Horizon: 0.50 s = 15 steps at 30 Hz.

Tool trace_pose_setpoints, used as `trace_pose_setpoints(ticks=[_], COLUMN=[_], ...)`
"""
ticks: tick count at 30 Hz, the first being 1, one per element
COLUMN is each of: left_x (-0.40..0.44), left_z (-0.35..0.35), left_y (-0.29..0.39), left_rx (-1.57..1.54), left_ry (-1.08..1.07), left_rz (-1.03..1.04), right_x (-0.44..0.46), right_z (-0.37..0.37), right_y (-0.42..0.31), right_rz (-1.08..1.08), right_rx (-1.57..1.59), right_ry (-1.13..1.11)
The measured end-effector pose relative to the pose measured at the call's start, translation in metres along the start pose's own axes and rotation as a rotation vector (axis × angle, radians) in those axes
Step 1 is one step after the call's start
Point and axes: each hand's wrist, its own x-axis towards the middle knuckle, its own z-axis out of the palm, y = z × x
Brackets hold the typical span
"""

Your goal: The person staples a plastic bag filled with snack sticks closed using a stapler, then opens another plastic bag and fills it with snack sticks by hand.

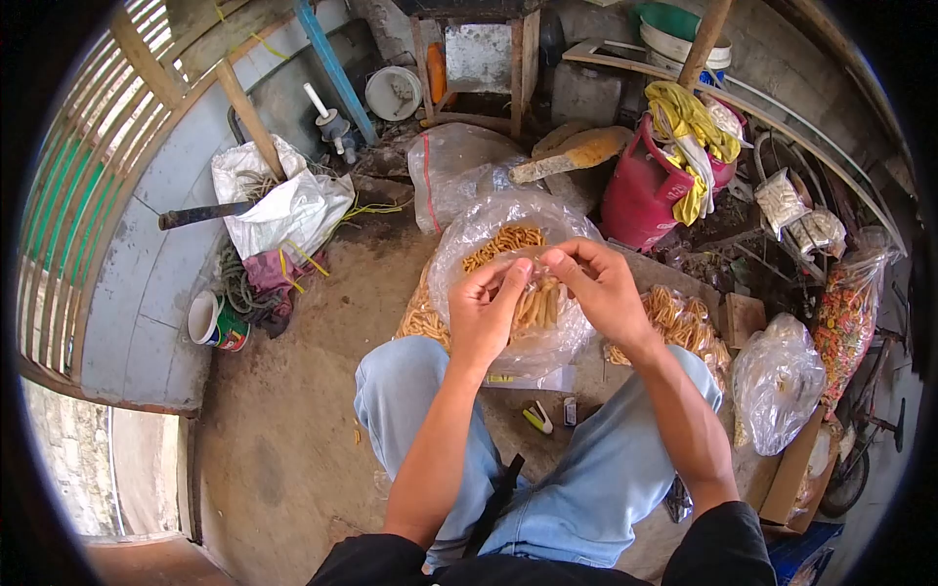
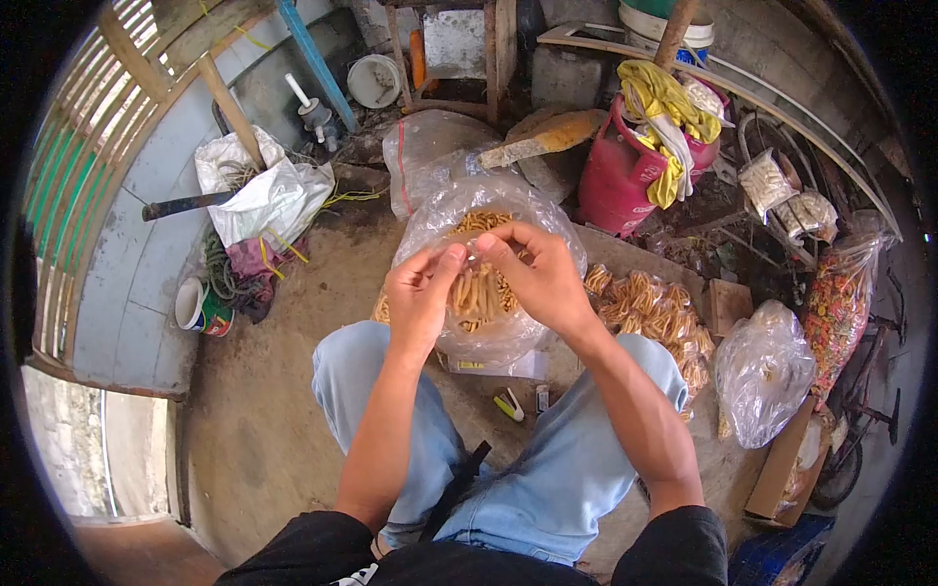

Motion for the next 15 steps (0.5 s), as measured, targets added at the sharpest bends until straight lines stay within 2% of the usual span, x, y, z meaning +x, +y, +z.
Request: trace_pose_setpoints(ticks=[2,9,11,15], left_x=[0.0007,0.0008,0.0019,0.001], left_z=[-0.0012,0.0035,0.0019,-0.0019], left_y=[0.0029,0.0032,0.0014,0.0087], left_rx=[0.01,0.066,-0.067,-0.116], left_ry=[0.045,0.095,0.044,0.031], left_rz=[0.029,0.036,0.003,-0.124], right_x=[-0.0009,0.0,0.0005,-0.0029], right_z=[0.004,0.0017,0.0018,-0.0002], right_y=[-0.0055,0.0032,0.0038,-0.0012], right_rz=[0.081,0.105,0.123,0.104], right_rx=[0.135,0.205,0.256,0.182], right_ry=[-0.012,0.002,0.012,0.004])
